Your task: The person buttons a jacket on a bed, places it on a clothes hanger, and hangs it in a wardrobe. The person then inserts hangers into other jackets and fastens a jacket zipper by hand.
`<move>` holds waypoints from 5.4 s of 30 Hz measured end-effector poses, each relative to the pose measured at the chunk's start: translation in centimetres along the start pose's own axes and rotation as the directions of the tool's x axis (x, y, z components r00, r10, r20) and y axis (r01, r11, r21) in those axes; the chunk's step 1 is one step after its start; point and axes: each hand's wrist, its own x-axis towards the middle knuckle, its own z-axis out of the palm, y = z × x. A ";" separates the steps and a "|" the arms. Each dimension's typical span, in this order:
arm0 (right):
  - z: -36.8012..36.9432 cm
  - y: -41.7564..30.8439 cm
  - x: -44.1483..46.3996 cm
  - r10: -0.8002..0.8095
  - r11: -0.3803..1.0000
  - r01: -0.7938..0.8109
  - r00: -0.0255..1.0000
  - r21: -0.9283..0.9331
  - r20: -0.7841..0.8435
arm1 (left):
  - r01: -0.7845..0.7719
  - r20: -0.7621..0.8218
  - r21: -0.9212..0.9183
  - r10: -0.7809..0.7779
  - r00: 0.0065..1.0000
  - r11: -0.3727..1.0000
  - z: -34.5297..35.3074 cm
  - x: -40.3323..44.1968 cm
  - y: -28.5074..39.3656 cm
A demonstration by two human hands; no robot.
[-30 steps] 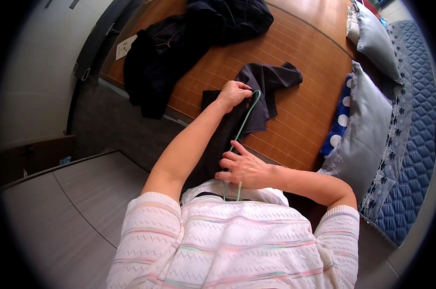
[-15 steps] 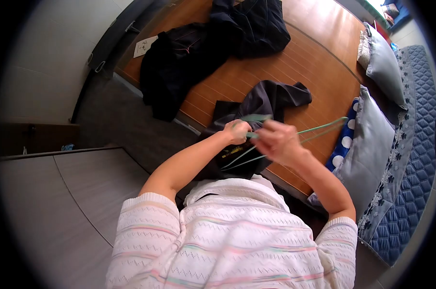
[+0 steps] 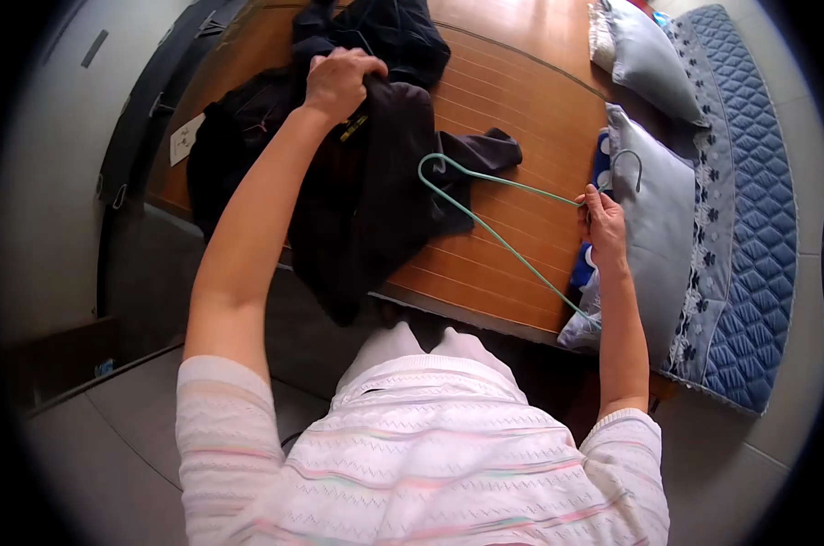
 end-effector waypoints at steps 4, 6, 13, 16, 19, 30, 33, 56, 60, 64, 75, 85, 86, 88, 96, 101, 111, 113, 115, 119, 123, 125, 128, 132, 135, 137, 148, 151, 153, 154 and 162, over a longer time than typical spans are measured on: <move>-2.0 1.0 -1.0 0.138 0.988 -0.130 0.985 0.079 -0.101 | 0.132 -0.037 0.009 -0.132 0.991 0.991 5.1 2.0 4.0; -2.6 1.8 -1.2 0.126 0.989 -0.118 0.988 0.085 -0.091 | 0.129 0.199 -0.528 -0.025 0.980 0.839 6.4 1.2 7.2; 0.5 3.9 0.6 0.076 0.993 -0.056 0.979 -0.104 0.191 | 0.911 0.930 -0.367 0.103 0.353 0.190 1.9 -11.4 12.6; 4.2 6.3 2.7 0.065 0.998 -0.045 0.874 -0.052 0.481 | 0.949 0.930 -0.315 0.192 0.315 -0.031 -2.4 -18.4 15.1; 8.1 9.6 3.4 -0.068 0.956 0.248 0.711 -0.159 0.700 | 0.930 0.886 -0.273 0.313 0.342 -0.244 -2.2 -24.6 19.9; 28.8 0.7 -8.0 -0.607 0.202 0.895 -0.205 0.398 0.768 | 0.578 0.604 -0.736 -0.729 0.323 -0.353 -0.7 -33.0 29.4; 29.5 -2.6 -16.0 -0.616 -0.026 0.889 -0.375 0.458 0.693 | 0.663 0.335 -0.726 -0.936 0.111 -0.182 -0.7 -36.1 30.9; 24.5 5.5 -31.0 0.102 0.994 -0.001 -0.374 -0.110 0.922 | 0.927 -0.674 -0.342 -0.649 -0.354 -0.151 -5.3 -40.5 43.6; 21.1 6.8 -29.6 0.171 0.983 0.151 -0.523 -0.106 0.835 | 0.907 -0.692 -0.396 -0.602 -0.398 -0.144 -4.8 -38.6 42.5; 18.9 5.2 -29.7 0.173 0.982 0.151 -0.483 -0.113 0.859 | 0.885 -0.617 -0.427 -0.656 -0.435 -0.186 -5.6 -35.9 42.6; 21.3 3.1 -28.9 0.143 0.981 0.195 -0.702 -0.004 0.697 | 0.691 -0.598 -0.663 -0.760 -0.255 0.290 -4.7 -35.0 42.3; 20.9 2.4 -30.3 0.162 0.975 0.223 -0.704 -0.001 0.691 | 0.463 -0.541 -0.801 -0.790 -0.289 0.379 -3.4 -35.9 41.7; 21.0 2.4 -30.3 0.119 0.976 0.213 -0.670 0.036 0.733 | 0.467 -0.504 -0.824 -0.794 -0.340 0.322 -3.3 -35.4 42.0; 20.3 1.0 -30.6 0.145 0.989 0.120 -0.638 -0.088 0.756 | 0.484 -0.329 -0.872 -0.822 -0.465 0.075 -4.7 -34.3 43.4; 23.3 1.9 -29.0 0.205 0.960 -0.079 -0.458 -0.270 0.865 | 0.738 -0.482 -0.674 -0.771 -0.417 0.021 -4.3 -32.7 43.4; 23.2 2.9 -28.3 0.239 0.954 -0.079 -0.375 -0.288 0.896 | 0.642 -0.347 -0.766 -0.865 -0.362 0.039 -3.8 -33.6 43.5; 23.2 7.8 -21.9 0.373 0.908 -0.200 -0.018 -0.369 0.927 | 0.304 0.352 -0.893 -0.936 0.015 -0.331 -0.8 -36.5 39.5; 22.6 7.9 -20.2 0.359 0.914 -0.222 0.053 -0.339 0.932 | 0.346 0.436 -0.856 -0.896 0.087 -0.383 -0.5 -36.2 38.2; 22.2 8.2 -18.9 0.357 0.917 -0.242 0.138 -0.318 0.924 | 0.413 0.506 -0.811 -0.852 0.136 -0.415 -0.6 -36.2 37.3; 20.5 7.0 -16.4 0.317 0.947 -0.167 0.348 -0.274 0.882 | 0.478 0.615 -0.742 -0.761 0.207 -0.470 0.5 -37.1 36.8; 18.2 8.7 -11.2 0.139 0.989 -0.035 0.596 -0.147 0.791 | 0.503 0.701 -0.675 -0.683 0.207 -0.540 2.0 -38.5 36.5; 16.4 8.8 -8.2 0.059 0.994 0.026 0.687 -0.106 0.724 | 0.544 0.723 -0.645 -0.660 0.205 -0.538 3.0 -39.0 35.9; 13.2 7.8 -3.9 0.038 0.985 0.073 0.794 -0.157 0.607 | 0.596 0.749 -0.598 -0.639 0.177 -0.536 5.1 -39.4 35.3; 9.9 9.4 3.8 -0.068 0.972 0.164 0.881 -0.169 0.469 | 0.719 0.757 -0.511 -0.643 0.118 -0.470 6.2 -38.2 32.8; 8.1 9.6 7.2 0.001 0.981 0.079 0.909 -0.174 0.418 | 0.763 0.748 -0.485 -0.654 0.109 -0.428 6.6 -36.3 30.1; 6.9 9.4 8.4 -0.037 0.985 0.108 0.894 -0.136 0.446 | 0.764 0.740 -0.488 -0.665 0.105 -0.422 7.8 -35.2 28.3; 3.7 9.1 7.8 0.149 0.988 -0.129 0.918 -0.079 0.367 | 0.884 0.750 -0.393 -0.644 0.148 -0.254 10.2 -30.2 22.7; 3.2 10.7 7.8 0.098 0.995 -0.094 0.927 -0.030 0.363 | 0.903 0.774 -0.359 -0.617 0.145 -0.237 11.5 -30.6 20.7; 2.9 10.6 7.5 0.075 0.996 -0.086 0.940 0.018 0.331 | 0.915 0.773 -0.340 -0.618 0.141 -0.217 12.7 -30.8 19.0; 2.8 10.4 7.2 0.063 0.996 -0.081 0.948 0.045 0.311 | 0.922 0.775 -0.332 -0.614 0.147 -0.198 13.3 -30.8 18.1; 2.6 9.7 6.3 0.116 0.990 -0.100 0.978 -0.099 0.172 | 0.905 0.529 -0.307 -0.737 0.420 0.295 15.8 -29.2 9.2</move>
